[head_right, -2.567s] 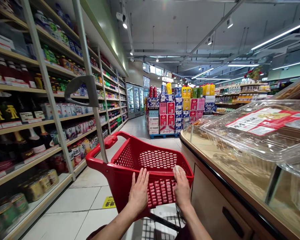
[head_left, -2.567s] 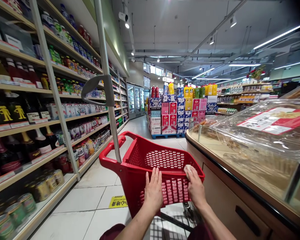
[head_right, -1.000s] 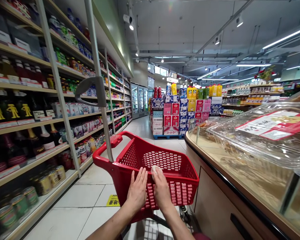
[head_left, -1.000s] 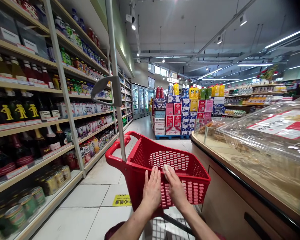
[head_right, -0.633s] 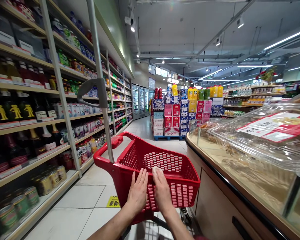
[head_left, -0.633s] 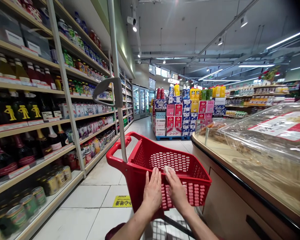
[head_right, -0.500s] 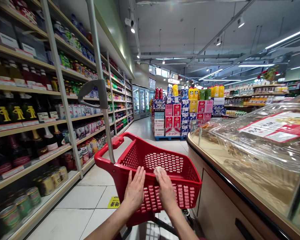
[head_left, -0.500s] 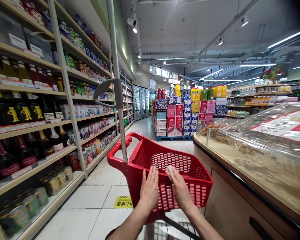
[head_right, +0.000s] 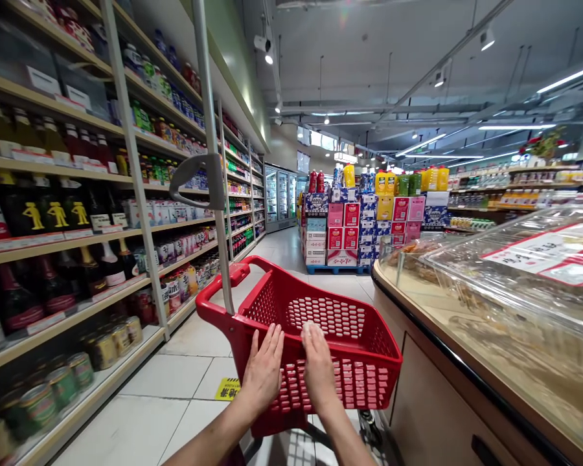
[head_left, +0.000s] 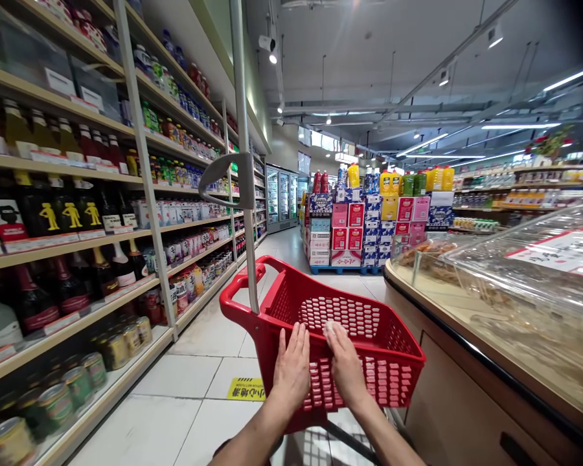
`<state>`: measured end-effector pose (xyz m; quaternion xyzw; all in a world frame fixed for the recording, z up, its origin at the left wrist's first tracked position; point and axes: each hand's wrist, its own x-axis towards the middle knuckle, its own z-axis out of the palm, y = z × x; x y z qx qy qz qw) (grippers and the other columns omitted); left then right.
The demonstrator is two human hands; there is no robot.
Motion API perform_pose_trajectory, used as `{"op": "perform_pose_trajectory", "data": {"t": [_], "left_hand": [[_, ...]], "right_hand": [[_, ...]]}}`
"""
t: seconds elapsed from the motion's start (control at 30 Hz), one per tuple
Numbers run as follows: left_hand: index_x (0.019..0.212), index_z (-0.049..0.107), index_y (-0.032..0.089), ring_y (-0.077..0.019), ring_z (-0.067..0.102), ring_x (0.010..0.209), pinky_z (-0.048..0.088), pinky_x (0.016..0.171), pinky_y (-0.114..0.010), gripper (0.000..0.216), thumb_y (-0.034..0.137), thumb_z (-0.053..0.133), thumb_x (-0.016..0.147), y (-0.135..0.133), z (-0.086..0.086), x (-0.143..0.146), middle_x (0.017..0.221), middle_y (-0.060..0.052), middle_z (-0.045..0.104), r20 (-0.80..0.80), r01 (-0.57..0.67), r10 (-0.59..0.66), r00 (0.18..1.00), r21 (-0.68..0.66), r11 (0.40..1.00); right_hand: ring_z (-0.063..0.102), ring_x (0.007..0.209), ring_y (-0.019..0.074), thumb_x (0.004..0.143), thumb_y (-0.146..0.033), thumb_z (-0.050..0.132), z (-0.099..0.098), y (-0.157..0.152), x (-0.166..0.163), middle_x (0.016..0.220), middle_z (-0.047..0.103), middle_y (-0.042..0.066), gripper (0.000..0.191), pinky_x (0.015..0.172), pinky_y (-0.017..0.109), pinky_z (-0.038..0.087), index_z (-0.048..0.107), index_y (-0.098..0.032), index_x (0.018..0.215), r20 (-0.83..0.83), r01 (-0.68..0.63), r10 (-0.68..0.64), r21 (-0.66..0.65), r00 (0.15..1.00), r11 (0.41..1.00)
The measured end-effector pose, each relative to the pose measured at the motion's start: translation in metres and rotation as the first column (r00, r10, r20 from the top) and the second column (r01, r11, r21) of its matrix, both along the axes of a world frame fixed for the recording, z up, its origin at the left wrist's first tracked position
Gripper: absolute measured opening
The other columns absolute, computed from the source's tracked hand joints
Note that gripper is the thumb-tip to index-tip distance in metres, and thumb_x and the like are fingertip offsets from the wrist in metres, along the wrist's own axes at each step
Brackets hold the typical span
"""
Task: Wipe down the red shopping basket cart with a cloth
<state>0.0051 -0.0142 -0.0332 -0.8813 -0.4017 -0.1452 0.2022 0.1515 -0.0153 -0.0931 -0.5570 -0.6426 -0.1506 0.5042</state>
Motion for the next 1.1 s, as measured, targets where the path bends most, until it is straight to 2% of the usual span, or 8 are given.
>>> {"op": "perform_pose_trajectory", "data": {"t": [0.13,0.3,0.43,0.5,0.67,0.87,1.0,1.1], "left_hand": [[0.132,0.031,0.007,-0.0219,0.016,0.132,0.003,0.107,-0.046,0.060,0.016,0.036,0.073,0.008,0.006,-0.012,0.140,-0.012,0.028,0.049,-0.063,0.059,0.997,0.065,0.996],[0.131,0.032,0.005,-0.0216,0.017,0.131,-0.002,0.107,-0.046,0.065,0.015,0.038,0.067,0.017,0.004,-0.026,0.139,-0.013,0.031,0.062,-0.076,0.065,0.996,0.186,0.980],[0.128,0.039,0.008,-0.0199,0.021,0.130,-0.004,0.108,-0.044,0.057,0.014,0.036,0.071,0.019,0.005,-0.036,0.136,-0.011,0.037,0.095,-0.075,0.053,0.994,0.247,0.966],[0.128,0.038,0.008,-0.0207,0.020,0.131,-0.002,0.107,-0.046,0.058,0.014,0.037,0.070,0.021,0.011,-0.045,0.137,-0.011,0.036,0.123,-0.106,0.077,0.989,0.257,0.960],[0.130,0.035,0.009,-0.0232,0.015,0.132,0.006,0.106,-0.050,0.061,0.016,0.039,0.069,0.023,0.020,-0.062,0.136,-0.011,0.037,0.098,-0.107,0.084,0.992,0.270,0.957],[0.128,0.038,0.011,-0.0225,0.021,0.130,0.005,0.107,-0.049,0.057,0.016,0.038,0.072,0.026,0.017,-0.068,0.136,-0.010,0.038,0.121,-0.070,0.037,0.992,0.286,0.956],[0.131,0.034,0.010,-0.0243,0.022,0.130,0.006,0.107,-0.049,0.060,0.017,0.041,0.071,0.023,0.017,-0.061,0.137,-0.012,0.036,0.182,-0.048,0.001,0.983,0.254,0.966],[0.134,0.026,0.011,-0.0261,0.024,0.129,0.009,0.106,-0.051,0.065,0.025,0.045,0.074,0.023,0.017,-0.037,0.138,-0.013,0.033,0.209,0.029,-0.065,0.976,0.170,0.985]], "right_hand": [[0.025,0.129,0.0156,0.073,0.004,0.027,0.001,0.002,-0.007,0.138,0.034,0.002,0.066,0.106,0.041,0.027,0.032,-0.025,0.132,0.034,-0.094,0.094,0.000,0.995,0.996],[0.026,0.129,0.0153,0.067,0.008,0.025,0.005,0.004,-0.015,0.137,0.036,0.001,0.073,0.106,0.041,0.026,0.033,-0.024,0.131,-0.020,-0.006,0.006,0.003,1.000,1.000],[0.025,0.129,0.0155,0.068,0.007,0.026,0.015,0.007,-0.040,0.139,0.032,0.002,0.072,0.105,0.041,0.029,0.028,-0.025,0.133,0.014,-0.142,0.142,0.017,0.990,0.990],[0.026,0.129,0.0151,0.068,0.006,0.025,0.015,0.006,-0.039,0.139,0.033,0.001,0.072,0.106,0.042,0.028,0.029,-0.026,0.133,0.030,-0.169,0.169,0.018,0.985,0.985],[0.029,0.127,0.0157,0.069,0.006,0.025,0.015,0.006,-0.029,0.137,0.037,0.001,0.069,0.105,0.042,0.029,0.036,-0.025,0.130,-0.045,-0.057,0.057,-0.006,0.997,0.998],[0.027,0.128,0.0164,0.077,-0.001,0.028,0.037,0.015,-0.072,0.138,0.035,0.004,0.059,0.104,0.041,0.030,0.033,-0.022,0.132,0.008,-0.245,0.245,0.029,0.970,0.969],[0.034,0.125,0.0163,0.079,-0.006,0.028,0.029,0.008,-0.045,0.133,0.042,0.003,0.052,0.104,0.043,0.030,0.044,-0.023,0.125,-0.104,-0.162,0.158,-0.031,0.982,0.986],[0.037,0.123,0.0177,0.084,-0.021,0.032,0.029,0.004,-0.031,0.130,0.046,0.005,0.043,0.103,0.040,0.032,0.045,-0.020,0.125,-0.212,-0.191,0.166,-0.102,0.963,0.976]]}}
